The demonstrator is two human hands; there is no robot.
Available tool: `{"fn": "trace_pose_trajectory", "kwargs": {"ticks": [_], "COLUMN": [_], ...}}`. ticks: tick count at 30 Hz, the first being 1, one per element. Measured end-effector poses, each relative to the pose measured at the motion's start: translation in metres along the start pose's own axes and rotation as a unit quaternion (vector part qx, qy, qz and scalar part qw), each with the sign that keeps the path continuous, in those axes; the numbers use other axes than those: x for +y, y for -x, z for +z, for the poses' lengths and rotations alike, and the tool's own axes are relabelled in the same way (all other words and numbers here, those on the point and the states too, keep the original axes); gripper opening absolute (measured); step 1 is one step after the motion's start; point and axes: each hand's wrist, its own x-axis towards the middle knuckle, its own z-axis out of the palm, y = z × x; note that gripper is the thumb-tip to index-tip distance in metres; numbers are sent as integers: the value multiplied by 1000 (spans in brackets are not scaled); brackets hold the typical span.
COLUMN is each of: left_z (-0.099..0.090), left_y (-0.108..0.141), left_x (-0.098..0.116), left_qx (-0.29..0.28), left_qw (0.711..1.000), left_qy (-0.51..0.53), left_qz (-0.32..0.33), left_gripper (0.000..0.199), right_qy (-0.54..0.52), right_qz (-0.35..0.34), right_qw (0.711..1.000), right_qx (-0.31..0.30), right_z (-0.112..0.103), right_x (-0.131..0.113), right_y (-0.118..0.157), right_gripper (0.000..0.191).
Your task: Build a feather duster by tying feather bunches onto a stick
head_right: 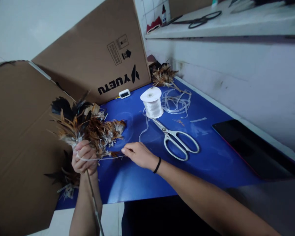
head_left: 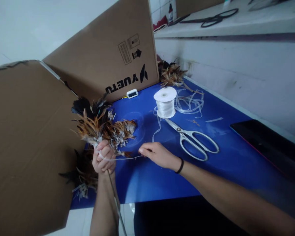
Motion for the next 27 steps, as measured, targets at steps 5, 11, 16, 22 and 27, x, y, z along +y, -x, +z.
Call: {"fn": "trace_pose_trajectory", "kwargs": {"ticks": [5, 11, 16, 22, 27], "left_z": [0, -5, -10, -11, -11], "left_y": [-2, -6, -9, -10, -11], "left_x": [9, 11, 11, 12, 10], "left_qx": [-35, -70, -86, -49, -72], "left_qw": [988, 975, 968, 978, 971], "left_qy": [143, 208, 234, 200, 230], "left_qz": [51, 39, 31, 20, 0], "left_gripper": [26, 18, 16, 20, 21], "right_qy": [123, 210, 233, 189, -58], "right_qz": [26, 62, 157, 170, 157], "right_qw": [991, 974, 956, 964, 983], "right_qx": [46, 52, 77, 73, 72], "right_z": [-3, 23, 47, 44, 30], "right_x": [7, 2, -1, 6, 10], "right_y": [-36, -102, -139, -150, -140], "right_gripper": [16, 19, 34, 23, 21]}}
